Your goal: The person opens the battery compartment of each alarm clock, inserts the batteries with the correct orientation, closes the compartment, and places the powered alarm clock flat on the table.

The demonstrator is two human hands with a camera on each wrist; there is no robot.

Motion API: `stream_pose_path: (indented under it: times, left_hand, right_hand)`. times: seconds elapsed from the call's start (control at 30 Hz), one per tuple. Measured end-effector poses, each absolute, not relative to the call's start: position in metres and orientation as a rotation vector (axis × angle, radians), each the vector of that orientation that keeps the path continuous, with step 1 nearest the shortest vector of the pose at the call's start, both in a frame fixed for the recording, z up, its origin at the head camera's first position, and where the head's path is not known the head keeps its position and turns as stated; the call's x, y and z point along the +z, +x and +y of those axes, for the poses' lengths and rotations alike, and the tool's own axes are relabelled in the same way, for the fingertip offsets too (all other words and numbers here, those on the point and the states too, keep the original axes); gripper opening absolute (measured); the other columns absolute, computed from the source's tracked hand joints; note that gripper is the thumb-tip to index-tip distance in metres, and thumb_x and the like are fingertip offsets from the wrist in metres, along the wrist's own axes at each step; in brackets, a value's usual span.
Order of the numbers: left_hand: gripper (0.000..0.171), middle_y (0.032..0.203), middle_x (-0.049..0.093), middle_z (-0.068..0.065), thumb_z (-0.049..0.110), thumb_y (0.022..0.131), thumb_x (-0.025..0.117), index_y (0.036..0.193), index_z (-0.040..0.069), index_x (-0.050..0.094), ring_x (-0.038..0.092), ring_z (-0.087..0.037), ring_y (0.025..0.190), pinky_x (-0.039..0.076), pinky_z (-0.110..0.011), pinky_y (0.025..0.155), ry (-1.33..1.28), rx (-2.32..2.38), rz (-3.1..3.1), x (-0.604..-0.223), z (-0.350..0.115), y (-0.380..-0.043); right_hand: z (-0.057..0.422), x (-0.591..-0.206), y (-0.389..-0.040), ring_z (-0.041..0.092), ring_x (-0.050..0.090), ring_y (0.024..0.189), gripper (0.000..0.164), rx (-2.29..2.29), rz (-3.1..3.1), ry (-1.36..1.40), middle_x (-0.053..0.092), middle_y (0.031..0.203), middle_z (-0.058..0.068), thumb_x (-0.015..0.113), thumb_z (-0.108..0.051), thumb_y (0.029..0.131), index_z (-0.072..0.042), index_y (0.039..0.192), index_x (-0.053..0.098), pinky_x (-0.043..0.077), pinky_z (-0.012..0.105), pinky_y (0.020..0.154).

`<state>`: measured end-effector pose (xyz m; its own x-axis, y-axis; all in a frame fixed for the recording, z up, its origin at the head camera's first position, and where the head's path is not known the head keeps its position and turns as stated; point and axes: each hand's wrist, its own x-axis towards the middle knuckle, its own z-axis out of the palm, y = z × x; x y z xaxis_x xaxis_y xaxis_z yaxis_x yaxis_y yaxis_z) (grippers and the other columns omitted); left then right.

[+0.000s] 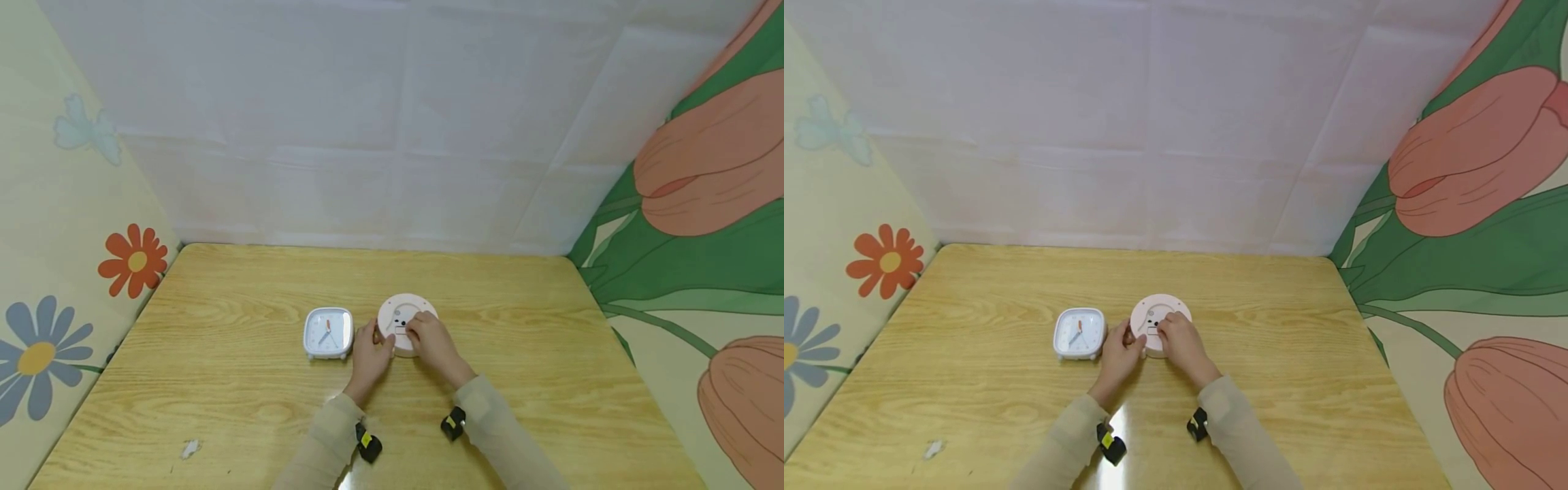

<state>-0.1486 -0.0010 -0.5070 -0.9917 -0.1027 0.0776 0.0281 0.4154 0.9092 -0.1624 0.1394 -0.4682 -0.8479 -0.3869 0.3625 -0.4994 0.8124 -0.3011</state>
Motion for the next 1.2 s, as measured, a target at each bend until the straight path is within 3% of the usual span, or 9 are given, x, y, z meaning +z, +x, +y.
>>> stream_pose_path:
  times: [1.2]
  left_hand:
    - [0.054,0.097,0.051,-0.016,0.015,0.081,0.064,0.125,-0.011,0.047,0.047,-0.022,0.081,0.043,-0.034,0.070,0.072,-1.647,-2.537,-0.5058,-0.0015,-0.1496]
  right_hand:
    - [0.1398,-0.4715,-0.1634,0.021,0.055,0.074,0.004,0.602,-2.715,0.648,0.059,0.075,0.005,0.066,0.000,0.079,-0.003,0.075,0.067,0.049,0.033,0.068]
